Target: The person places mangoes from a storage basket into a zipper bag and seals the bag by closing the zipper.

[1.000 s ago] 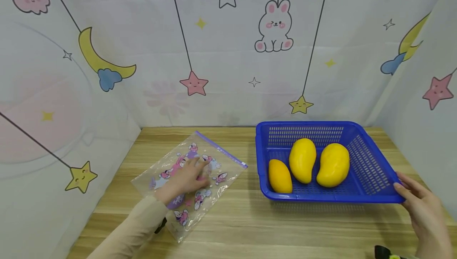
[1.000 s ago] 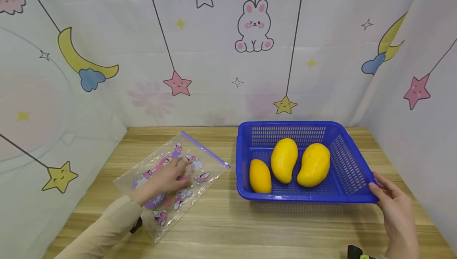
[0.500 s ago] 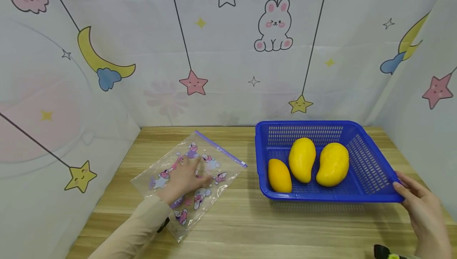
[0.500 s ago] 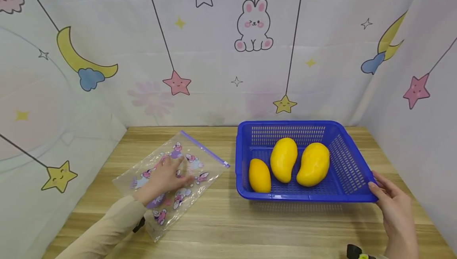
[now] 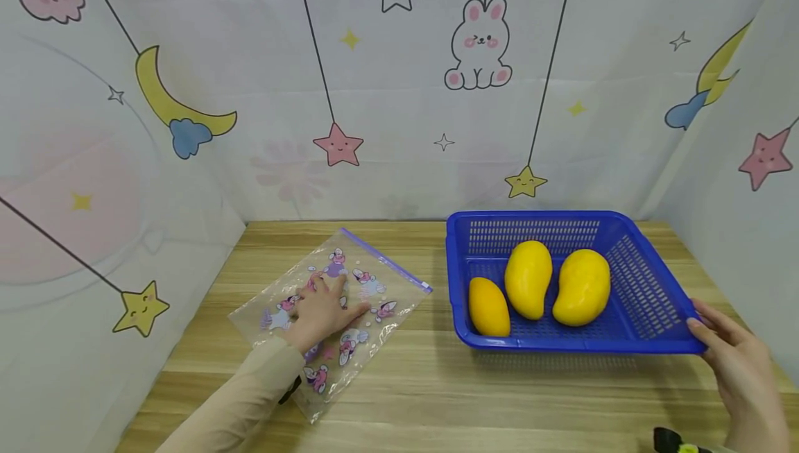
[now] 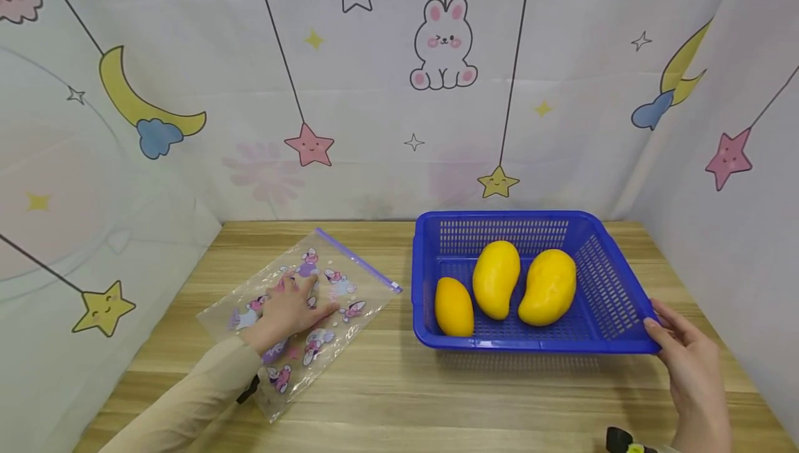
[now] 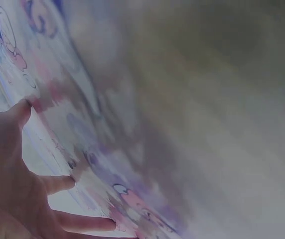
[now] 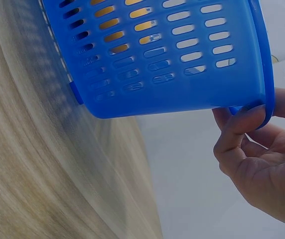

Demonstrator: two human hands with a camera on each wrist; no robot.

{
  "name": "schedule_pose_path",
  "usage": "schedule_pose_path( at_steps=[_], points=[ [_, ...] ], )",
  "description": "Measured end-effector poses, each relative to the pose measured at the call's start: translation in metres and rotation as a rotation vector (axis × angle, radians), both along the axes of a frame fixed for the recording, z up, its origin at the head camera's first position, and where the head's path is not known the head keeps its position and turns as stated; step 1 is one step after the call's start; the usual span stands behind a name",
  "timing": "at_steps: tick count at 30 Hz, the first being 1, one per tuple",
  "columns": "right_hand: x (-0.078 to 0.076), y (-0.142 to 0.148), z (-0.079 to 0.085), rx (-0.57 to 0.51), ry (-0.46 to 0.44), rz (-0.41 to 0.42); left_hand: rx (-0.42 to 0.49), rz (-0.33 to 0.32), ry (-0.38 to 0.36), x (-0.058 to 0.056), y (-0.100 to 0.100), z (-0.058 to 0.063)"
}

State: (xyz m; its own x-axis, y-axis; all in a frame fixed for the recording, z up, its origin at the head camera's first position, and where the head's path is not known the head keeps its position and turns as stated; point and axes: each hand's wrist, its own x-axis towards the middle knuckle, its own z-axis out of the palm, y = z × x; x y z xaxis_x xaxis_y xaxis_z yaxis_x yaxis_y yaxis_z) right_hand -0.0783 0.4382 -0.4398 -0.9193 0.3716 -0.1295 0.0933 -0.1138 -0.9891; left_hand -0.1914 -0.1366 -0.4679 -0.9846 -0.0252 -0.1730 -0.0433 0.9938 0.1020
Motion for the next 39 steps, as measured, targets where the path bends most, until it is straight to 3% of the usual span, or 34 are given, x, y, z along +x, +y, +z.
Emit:
schedule_pose_path(
  at_steps=[18,39],
  points=[
    [0.001,0.0,0.0005,-0.013,0.012,0.013,0.015,0.024,-0.058,-0.0018,-0.0008,0.0],
    [0.0015,0.0003,0.0015,-0.027,0.023,0.015,0.029,-0.033,-0.056,-0.0007,-0.0061,0.0033]
  ],
)
